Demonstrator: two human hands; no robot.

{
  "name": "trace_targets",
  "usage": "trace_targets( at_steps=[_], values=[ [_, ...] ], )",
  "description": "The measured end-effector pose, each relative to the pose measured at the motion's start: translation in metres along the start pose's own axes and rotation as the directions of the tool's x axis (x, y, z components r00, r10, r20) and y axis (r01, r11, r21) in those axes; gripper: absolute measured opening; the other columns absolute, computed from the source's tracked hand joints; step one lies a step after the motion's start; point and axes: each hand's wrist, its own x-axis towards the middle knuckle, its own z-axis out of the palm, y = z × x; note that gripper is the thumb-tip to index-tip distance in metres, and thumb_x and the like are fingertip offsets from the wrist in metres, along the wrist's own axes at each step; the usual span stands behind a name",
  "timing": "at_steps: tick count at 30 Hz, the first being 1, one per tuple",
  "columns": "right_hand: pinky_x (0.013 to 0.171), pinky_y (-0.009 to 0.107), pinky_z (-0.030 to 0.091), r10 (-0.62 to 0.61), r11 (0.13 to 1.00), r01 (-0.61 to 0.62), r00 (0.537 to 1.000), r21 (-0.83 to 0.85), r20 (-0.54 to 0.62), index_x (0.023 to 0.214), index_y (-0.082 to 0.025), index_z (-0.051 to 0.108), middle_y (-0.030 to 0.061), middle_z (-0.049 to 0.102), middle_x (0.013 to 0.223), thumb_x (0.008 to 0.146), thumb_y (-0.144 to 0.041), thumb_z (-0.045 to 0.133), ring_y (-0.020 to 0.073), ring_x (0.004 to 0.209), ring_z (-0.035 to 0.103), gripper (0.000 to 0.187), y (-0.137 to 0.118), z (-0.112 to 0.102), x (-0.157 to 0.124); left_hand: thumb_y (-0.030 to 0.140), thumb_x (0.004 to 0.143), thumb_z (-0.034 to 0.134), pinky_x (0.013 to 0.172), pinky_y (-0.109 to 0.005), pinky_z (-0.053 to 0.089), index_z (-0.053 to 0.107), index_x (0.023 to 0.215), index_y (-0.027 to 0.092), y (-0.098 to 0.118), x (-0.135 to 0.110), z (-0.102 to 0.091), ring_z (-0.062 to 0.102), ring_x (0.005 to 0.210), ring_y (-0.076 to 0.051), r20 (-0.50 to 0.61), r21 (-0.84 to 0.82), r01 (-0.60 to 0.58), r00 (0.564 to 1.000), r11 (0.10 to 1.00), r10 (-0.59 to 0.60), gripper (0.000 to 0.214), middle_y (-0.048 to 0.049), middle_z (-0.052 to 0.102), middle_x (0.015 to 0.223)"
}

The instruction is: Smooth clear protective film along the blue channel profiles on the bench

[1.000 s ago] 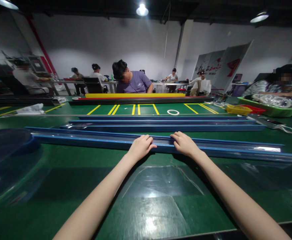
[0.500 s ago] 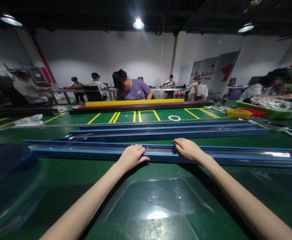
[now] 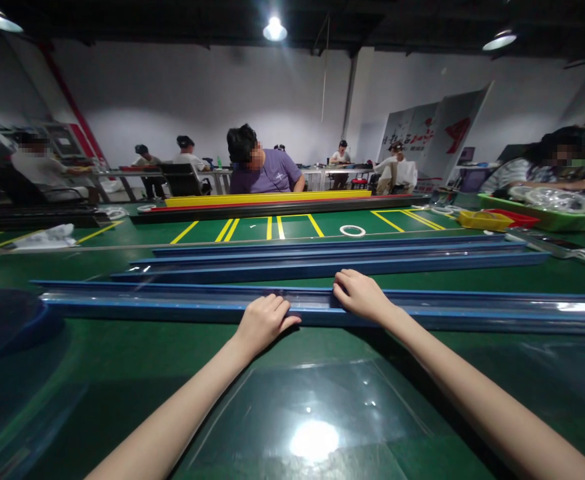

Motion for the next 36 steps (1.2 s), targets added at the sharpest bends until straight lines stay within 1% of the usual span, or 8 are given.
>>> trace_targets(
  at_steps=[9,17,22,25,27,29,31,36],
  values=[
    [0.069,0.023,0.033,0.0,1.0,-0.001,1.0,-0.025,-0.023,0.079,-0.017,0.053,0.0051,0.056,0.08,0.085,-0.022,0.032,0.014,0.077,0.05,0.022,-0.002,0.002,-0.003,0.044,0.085,0.04,0.056,-0.026,0.035,0.051,0.069,0.016,0.003,0.0,0.001,0.053,0.061,-0.016,0.027,0.008,0.03,0.999,1.0,-0.03,0.034,-0.0024,0.057,0.064],
    [0.07,0.023,0.034,0.008,0.999,-0.01,0.999,-0.041,-0.037,0.079,-0.018,0.053,0.0052,0.056,0.08,0.085,-0.02,0.032,0.0147,0.079,0.049,0.022,-0.003,0.003,-0.005,0.045,0.085,0.039,0.057,-0.026,0.035,0.051,0.071,0.016,0.003,0.0,0.002,0.054,0.064,-0.016,0.053,0.017,0.045,0.998,0.999,-0.045,0.035,-0.0032,0.058,0.066],
    [0.071,0.023,0.033,0.005,0.999,-0.007,0.999,-0.043,-0.038,0.08,-0.018,0.054,0.0052,0.056,0.08,0.085,-0.021,0.031,0.0148,0.08,0.05,0.023,-0.003,0.003,-0.005,0.045,0.086,0.037,0.057,-0.027,0.033,0.052,0.072,0.016,0.004,-0.001,0.002,0.053,0.064,-0.017,0.044,0.01,0.053,0.998,0.999,-0.053,0.036,-0.0042,0.057,0.066],
    [0.069,0.024,0.033,0.061,0.996,-0.064,0.997,-0.054,-0.048,0.079,-0.018,0.054,0.0055,0.057,0.08,0.086,-0.022,0.031,0.0155,0.08,0.05,0.024,-0.007,0.005,-0.006,0.046,0.086,0.035,0.057,-0.028,0.032,0.052,0.072,0.016,0.005,-0.001,0.001,0.052,0.064,-0.016,0.036,0.015,0.063,0.997,0.998,-0.063,0.037,-0.0043,0.057,0.066],
    [0.068,0.026,0.032,0.122,0.989,-0.128,0.989,-0.079,-0.081,0.078,-0.018,0.055,0.0063,0.058,0.079,0.086,-0.023,0.03,0.0167,0.079,0.05,0.027,-0.012,0.007,-0.008,0.046,0.086,0.036,0.057,-0.028,0.031,0.053,0.072,0.016,0.006,-0.001,0.0,0.052,0.065,-0.016,0.033,0.025,0.063,0.997,0.998,-0.064,0.037,-0.0042,0.057,0.067],
    [0.069,0.027,0.032,0.146,0.982,-0.158,0.982,-0.1,-0.121,0.076,-0.017,0.056,0.0075,0.059,0.078,0.087,-0.025,0.028,0.0177,0.079,0.05,0.03,-0.017,0.009,-0.01,0.045,0.086,0.037,0.057,-0.028,0.031,0.053,0.073,0.016,0.006,-0.001,0.0,0.051,0.066,-0.017,0.035,0.032,0.062,0.997,0.998,-0.063,0.036,-0.0041,0.057,0.068],
    [0.069,0.028,0.032,0.132,0.984,-0.148,0.98,-0.099,-0.152,0.075,-0.016,0.056,0.0078,0.06,0.077,0.088,-0.026,0.028,0.0179,0.077,0.05,0.033,-0.019,0.01,-0.012,0.045,0.085,0.039,0.058,-0.029,0.031,0.054,0.075,0.016,0.006,-0.001,-0.001,0.052,0.068,-0.018,0.04,0.028,0.064,0.997,0.998,-0.065,0.034,-0.004,0.057,0.07],
    [0.068,0.026,0.032,0.053,0.998,-0.056,0.981,-0.011,-0.184,0.068,-0.017,0.058,0.0058,0.063,0.071,0.087,-0.026,0.029,0.0155,0.071,0.051,0.036,-0.015,0.009,-0.014,0.048,0.082,0.043,0.063,-0.03,0.033,0.055,0.094,0.015,0.005,-0.001,-0.003,0.053,0.075,-0.019,0.012,-0.004,0.106,0.994,0.994,-0.106,0.037,-0.0061,0.06,0.081]
  ],
)
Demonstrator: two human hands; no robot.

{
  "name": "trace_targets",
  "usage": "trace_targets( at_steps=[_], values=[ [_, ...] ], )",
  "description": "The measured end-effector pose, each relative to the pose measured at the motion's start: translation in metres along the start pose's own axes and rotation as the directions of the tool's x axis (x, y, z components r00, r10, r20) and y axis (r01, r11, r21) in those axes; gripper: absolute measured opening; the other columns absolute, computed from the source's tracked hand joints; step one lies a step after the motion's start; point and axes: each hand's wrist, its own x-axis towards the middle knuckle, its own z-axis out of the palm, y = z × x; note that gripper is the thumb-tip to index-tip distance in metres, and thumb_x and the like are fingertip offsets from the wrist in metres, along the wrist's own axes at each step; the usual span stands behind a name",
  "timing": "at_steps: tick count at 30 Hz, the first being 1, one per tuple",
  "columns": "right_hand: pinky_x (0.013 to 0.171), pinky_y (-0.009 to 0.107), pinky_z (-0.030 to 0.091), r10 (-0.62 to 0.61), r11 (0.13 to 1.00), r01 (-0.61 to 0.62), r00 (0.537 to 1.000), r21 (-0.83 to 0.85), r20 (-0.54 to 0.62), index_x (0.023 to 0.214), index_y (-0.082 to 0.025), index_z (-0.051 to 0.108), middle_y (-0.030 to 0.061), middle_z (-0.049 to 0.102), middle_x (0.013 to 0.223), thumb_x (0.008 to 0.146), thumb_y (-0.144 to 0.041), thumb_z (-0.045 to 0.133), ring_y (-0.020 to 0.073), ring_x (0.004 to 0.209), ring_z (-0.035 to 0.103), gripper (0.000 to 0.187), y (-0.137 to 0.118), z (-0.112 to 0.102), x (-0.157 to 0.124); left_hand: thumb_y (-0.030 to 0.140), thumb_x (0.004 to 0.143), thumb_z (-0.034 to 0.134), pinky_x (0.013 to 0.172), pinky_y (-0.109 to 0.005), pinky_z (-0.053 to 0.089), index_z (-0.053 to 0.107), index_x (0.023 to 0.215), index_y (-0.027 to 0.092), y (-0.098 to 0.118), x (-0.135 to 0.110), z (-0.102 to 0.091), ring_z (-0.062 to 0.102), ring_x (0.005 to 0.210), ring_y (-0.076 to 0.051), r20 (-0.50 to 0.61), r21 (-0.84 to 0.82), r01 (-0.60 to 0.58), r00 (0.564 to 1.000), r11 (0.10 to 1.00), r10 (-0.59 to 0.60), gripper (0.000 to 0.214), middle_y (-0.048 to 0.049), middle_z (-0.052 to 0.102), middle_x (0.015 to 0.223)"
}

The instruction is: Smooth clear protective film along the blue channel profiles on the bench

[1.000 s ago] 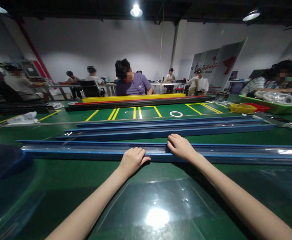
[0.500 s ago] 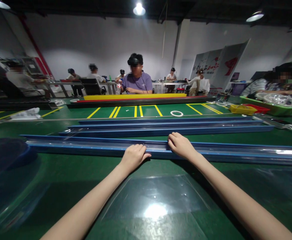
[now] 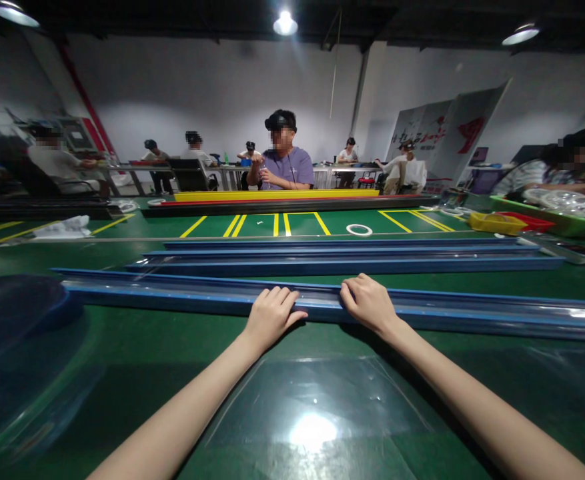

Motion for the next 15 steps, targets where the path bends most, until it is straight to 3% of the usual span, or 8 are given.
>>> trace_targets(
  at_steps=[7,15],
  values=[
    [0.062,0.024,0.034,-0.01,1.0,0.01,1.0,0.011,-0.021,0.069,-0.018,0.062,0.0051,0.065,0.071,0.083,-0.024,0.032,0.0153,0.072,0.053,0.033,0.021,0.007,0.003,0.046,0.083,0.044,0.067,-0.031,0.034,0.055,0.092,0.016,-0.001,0.0,-0.001,0.053,0.076,-0.018,-0.033,-0.021,0.049,0.998,0.999,-0.05,0.033,-0.0057,0.061,0.082],
    [0.061,0.023,0.037,-0.008,1.0,0.007,0.999,-0.014,-0.032,0.071,-0.018,0.064,0.0042,0.067,0.076,0.084,-0.025,0.031,0.0154,0.076,0.055,0.035,0.057,0.017,0.009,0.037,0.083,0.048,0.068,-0.03,0.035,0.051,0.101,0.016,-0.009,0.005,0.003,0.053,0.08,-0.019,0.036,0.01,0.019,0.999,1.0,-0.02,0.028,-0.0059,0.06,0.091]
  ],
)
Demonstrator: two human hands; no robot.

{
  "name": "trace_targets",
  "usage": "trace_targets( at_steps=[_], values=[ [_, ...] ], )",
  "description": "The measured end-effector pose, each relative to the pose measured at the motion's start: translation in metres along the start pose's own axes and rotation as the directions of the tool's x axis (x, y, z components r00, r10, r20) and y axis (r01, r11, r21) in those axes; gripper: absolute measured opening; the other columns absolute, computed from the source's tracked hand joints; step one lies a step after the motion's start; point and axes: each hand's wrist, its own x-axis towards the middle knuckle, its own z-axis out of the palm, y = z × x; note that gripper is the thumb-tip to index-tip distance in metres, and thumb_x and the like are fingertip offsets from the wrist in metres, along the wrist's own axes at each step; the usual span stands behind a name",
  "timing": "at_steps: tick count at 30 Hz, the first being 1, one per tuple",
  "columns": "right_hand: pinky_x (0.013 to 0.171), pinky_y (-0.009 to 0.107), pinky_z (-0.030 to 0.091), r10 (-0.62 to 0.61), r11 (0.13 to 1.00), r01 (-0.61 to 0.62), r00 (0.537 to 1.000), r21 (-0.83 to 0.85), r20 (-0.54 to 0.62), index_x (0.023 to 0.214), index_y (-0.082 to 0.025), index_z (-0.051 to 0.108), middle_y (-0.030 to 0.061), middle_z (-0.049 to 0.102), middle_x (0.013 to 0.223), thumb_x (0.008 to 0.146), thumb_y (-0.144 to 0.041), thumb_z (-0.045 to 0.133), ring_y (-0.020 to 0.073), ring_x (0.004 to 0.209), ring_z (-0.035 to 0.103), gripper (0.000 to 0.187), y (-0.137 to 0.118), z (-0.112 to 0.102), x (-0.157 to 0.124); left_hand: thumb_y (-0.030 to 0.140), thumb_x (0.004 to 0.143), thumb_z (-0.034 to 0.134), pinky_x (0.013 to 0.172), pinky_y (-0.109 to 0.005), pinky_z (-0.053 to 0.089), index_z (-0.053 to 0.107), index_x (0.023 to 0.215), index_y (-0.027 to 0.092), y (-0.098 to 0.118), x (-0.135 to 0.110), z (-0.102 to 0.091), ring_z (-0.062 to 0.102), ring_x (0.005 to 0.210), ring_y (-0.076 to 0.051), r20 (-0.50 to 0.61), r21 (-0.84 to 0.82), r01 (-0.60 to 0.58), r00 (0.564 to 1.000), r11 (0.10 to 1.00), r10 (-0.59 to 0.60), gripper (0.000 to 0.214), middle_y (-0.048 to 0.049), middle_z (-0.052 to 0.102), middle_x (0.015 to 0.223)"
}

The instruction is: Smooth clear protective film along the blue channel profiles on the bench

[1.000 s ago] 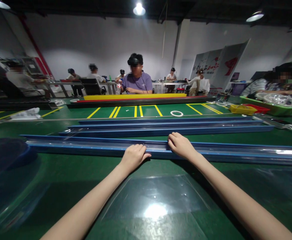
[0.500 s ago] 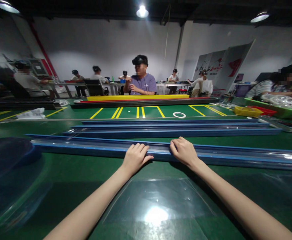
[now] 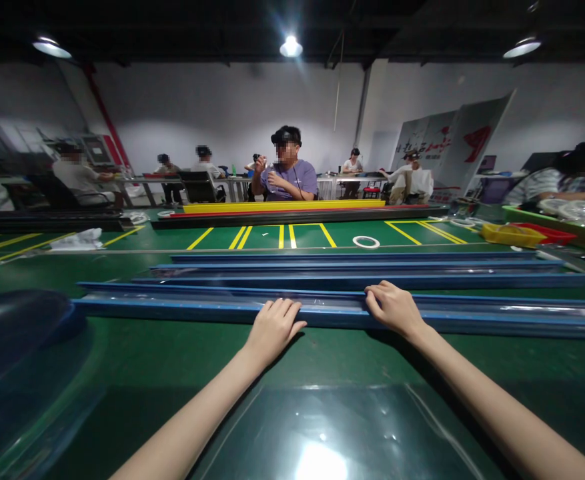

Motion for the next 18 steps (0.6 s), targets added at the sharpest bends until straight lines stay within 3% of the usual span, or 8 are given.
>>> trace_targets(
  at_steps=[9,18],
  values=[
    [0.056,0.024,0.034,0.023,0.999,-0.024,0.999,-0.036,-0.036,0.071,-0.018,0.064,0.0042,0.067,0.075,0.085,-0.026,0.031,0.0152,0.075,0.056,0.036,0.013,0.01,0.007,0.036,0.082,0.051,0.065,-0.029,0.036,0.052,0.097,0.016,-0.024,0.014,0.002,0.053,0.079,-0.018,0.076,0.045,-0.074,0.995,0.996,0.071,0.026,-0.0044,0.06,0.088],
    [0.062,0.023,0.035,-0.024,1.0,0.025,0.983,0.003,-0.183,0.073,-0.017,0.064,0.0033,0.067,0.075,0.085,-0.024,0.032,0.0138,0.073,0.055,0.034,0.014,0.016,0.002,0.035,0.086,0.043,0.061,-0.028,0.033,0.054,0.089,0.016,-0.022,0.001,0.017,0.05,0.072,-0.017,-0.04,0.036,-0.025,0.999,0.999,0.027,0.022,-0.0026,0.06,0.078]
  ],
)
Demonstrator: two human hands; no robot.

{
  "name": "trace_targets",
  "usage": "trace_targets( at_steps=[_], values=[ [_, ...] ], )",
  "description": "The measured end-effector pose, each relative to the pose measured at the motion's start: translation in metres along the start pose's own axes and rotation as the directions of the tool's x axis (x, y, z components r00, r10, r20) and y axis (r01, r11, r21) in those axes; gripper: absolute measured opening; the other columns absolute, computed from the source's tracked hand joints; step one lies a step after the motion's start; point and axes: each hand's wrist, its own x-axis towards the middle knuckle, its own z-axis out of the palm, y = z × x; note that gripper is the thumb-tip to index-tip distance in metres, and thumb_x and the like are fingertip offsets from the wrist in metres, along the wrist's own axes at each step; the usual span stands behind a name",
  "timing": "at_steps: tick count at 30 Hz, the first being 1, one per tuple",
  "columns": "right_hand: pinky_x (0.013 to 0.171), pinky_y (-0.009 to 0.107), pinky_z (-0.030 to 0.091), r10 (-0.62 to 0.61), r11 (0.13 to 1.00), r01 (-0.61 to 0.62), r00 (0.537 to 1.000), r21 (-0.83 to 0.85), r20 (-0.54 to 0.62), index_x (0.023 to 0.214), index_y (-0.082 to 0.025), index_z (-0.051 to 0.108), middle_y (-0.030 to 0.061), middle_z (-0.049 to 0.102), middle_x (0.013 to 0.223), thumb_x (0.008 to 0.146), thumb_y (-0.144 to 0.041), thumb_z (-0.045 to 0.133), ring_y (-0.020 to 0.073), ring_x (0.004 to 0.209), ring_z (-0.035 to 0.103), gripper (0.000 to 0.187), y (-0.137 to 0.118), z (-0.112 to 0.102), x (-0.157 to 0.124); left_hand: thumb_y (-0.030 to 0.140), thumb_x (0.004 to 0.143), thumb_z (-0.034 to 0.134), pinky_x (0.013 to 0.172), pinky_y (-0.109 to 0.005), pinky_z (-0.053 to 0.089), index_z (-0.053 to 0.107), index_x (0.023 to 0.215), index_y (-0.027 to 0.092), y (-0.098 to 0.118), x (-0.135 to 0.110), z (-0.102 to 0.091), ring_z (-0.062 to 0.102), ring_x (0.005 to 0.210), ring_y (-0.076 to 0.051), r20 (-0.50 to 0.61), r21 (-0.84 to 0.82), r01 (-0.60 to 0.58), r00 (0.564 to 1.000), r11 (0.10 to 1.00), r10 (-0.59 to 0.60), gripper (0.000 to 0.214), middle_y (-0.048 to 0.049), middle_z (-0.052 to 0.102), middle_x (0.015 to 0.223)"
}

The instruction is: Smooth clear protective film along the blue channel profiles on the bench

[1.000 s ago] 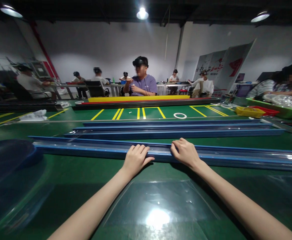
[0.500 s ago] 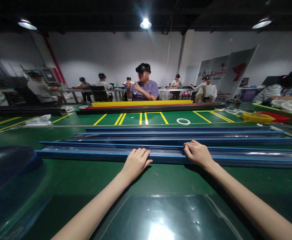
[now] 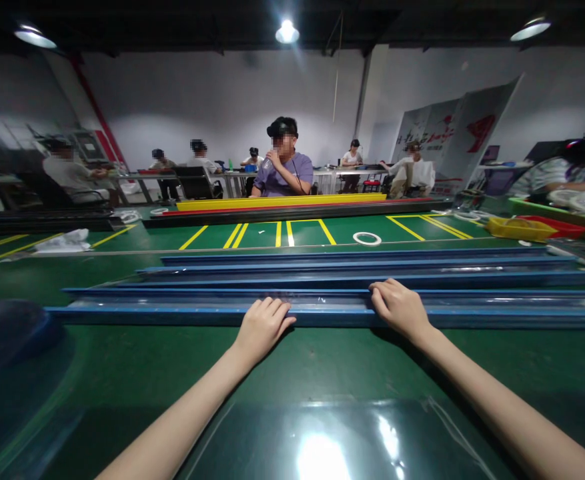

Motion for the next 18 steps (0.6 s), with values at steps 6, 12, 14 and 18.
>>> trace_targets(
  at_steps=[6,12,14,18],
  values=[
    [0.06,0.023,0.035,0.018,1.0,-0.018,1.0,-0.01,-0.019,0.074,-0.017,0.064,0.0031,0.067,0.075,0.085,-0.024,0.034,0.0135,0.073,0.055,0.033,-0.0035,-0.0008,-0.001,0.036,0.087,0.041,0.06,-0.028,0.031,0.055,0.088,0.016,-0.001,0.001,-0.0017,0.049,0.07,-0.016,-0.002,-0.009,0.001,1.0,1.0,-0.001,0.024,-0.0028,0.059,0.075],
    [0.06,0.023,0.036,0.013,1.0,-0.013,1.0,-0.017,-0.016,0.076,-0.016,0.064,0.0027,0.067,0.078,0.086,-0.023,0.033,0.0132,0.075,0.056,0.033,-0.003,0.0004,-0.0026,0.034,0.087,0.042,0.06,-0.028,0.03,0.055,0.086,0.016,-0.0004,0.0007,-0.0001,0.048,0.07,-0.017,-0.019,-0.029,0.001,1.0,1.0,-0.002,0.023,-0.0023,0.059,0.074],
    [0.061,0.023,0.036,0.012,1.0,-0.012,1.0,-0.017,-0.021,0.077,-0.016,0.064,0.0027,0.067,0.078,0.086,-0.023,0.033,0.0132,0.075,0.056,0.033,-0.0027,0.0008,-0.0031,0.033,0.087,0.043,0.06,-0.028,0.03,0.056,0.086,0.016,0.0004,0.0006,0.0,0.048,0.07,-0.017,-0.027,-0.038,0.007,1.0,0.999,-0.008,0.022,-0.0024,0.059,0.074],
    [0.062,0.022,0.038,0.01,1.0,-0.01,0.999,-0.014,-0.047,0.078,-0.016,0.064,0.003,0.067,0.077,0.085,-0.022,0.034,0.0131,0.074,0.057,0.032,-0.0028,0.0007,-0.004,0.033,0.086,0.043,0.06,-0.028,0.03,0.056,0.087,0.016,0.0016,0.0007,-0.0008,0.047,0.069,-0.017,-0.031,-0.057,0.013,0.999,0.998,-0.014,0.021,-0.0023,0.058,0.073]
  ],
)
